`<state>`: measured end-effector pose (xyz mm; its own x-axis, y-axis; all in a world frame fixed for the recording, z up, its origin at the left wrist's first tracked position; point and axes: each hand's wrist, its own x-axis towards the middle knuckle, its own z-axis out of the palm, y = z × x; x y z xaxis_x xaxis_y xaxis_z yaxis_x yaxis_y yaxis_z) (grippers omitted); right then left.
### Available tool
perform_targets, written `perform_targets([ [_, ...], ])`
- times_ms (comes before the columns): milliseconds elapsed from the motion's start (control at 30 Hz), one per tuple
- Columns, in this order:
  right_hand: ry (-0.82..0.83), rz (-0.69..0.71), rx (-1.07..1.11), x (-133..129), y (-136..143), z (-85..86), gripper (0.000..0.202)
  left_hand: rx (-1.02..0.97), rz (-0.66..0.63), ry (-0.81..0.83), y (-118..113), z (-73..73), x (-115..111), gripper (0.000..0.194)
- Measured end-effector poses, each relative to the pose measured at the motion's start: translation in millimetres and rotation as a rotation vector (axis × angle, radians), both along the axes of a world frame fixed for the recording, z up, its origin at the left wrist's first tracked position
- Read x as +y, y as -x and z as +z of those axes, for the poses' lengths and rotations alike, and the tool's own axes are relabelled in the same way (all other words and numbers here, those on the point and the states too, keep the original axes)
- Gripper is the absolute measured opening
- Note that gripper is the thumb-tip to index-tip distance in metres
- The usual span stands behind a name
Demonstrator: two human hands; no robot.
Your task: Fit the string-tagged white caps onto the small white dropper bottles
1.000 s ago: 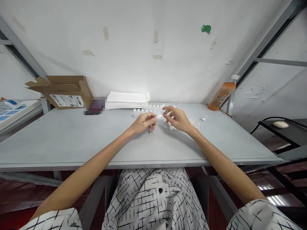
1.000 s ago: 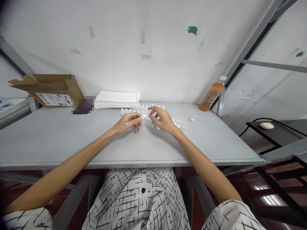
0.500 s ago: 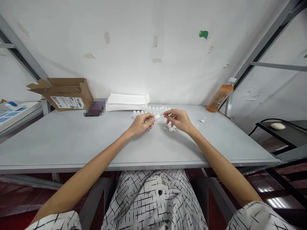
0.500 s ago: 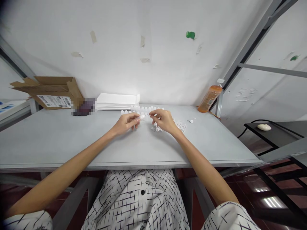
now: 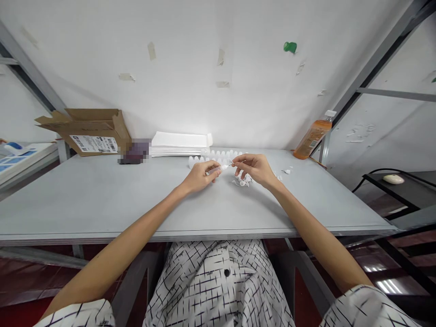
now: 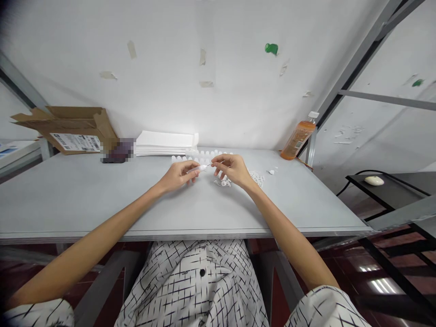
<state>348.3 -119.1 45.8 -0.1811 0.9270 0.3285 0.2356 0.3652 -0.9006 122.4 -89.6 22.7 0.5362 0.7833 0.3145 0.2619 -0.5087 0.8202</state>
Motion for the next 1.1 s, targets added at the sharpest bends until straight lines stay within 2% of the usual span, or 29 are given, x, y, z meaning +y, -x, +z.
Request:
perform_targets([
  [400, 0.009, 0.030, 0.008, 0.9, 6.1, -3.7, 0.036, 0.032, 0.004, -0.042, -0.5, 1.2, -1.2, 0.033],
  [700, -0.047, -0.025, 0.061, 1.6, -4.4, 2.9, 0.036, -0.021, 0.000, -0.009, 1.6, 1.1, 1.9, 0.032],
  [1100, -0.022, 0.012, 0.045, 1.8, 4.5, -4.1, 0.038, 0.008, 0.000, -0.013, 1.5, 3.0, 0.4, 0.033],
])
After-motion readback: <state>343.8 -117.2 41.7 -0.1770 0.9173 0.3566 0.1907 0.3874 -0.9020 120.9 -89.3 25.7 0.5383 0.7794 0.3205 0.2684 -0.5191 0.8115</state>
